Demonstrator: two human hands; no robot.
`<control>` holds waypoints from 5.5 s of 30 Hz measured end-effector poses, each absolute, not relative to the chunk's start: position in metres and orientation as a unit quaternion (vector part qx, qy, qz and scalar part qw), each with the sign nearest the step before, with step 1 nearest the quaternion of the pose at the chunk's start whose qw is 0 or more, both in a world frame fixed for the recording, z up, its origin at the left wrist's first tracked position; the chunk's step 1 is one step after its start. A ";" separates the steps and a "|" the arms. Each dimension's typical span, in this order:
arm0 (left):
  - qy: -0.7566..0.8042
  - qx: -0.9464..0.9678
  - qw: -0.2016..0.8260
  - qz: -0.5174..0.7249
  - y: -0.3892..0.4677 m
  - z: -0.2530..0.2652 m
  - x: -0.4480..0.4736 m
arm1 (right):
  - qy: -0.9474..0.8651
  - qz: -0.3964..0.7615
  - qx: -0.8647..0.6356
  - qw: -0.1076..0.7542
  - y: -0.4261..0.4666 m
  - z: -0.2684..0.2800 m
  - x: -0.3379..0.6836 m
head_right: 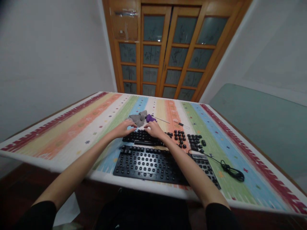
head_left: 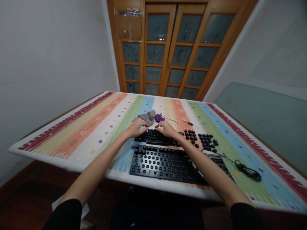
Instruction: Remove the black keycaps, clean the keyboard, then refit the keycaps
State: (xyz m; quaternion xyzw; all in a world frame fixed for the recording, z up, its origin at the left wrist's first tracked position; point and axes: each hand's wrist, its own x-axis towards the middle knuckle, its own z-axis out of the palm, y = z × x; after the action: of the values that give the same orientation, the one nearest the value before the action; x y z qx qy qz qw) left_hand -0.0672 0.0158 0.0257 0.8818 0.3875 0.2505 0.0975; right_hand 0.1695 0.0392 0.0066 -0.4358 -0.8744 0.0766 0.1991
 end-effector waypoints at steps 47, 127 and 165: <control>0.466 0.849 0.164 0.186 0.071 0.001 -0.050 | -0.873 0.092 -0.455 0.149 0.059 0.011 0.132; 0.278 0.915 0.070 0.284 -0.093 0.002 -0.069 | -0.921 -0.071 -0.249 0.291 -0.100 -0.007 0.158; 0.321 0.891 0.085 0.309 -0.099 0.005 -0.058 | -0.905 -0.041 -0.274 0.324 -0.105 -0.010 0.158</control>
State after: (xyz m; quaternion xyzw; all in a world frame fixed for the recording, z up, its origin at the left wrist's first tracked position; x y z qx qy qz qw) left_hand -0.0581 -0.0994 0.0048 0.8911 0.3209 0.3091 0.0854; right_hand 0.1582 -0.1054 -0.0101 -0.2738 -0.9046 -0.0409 0.3241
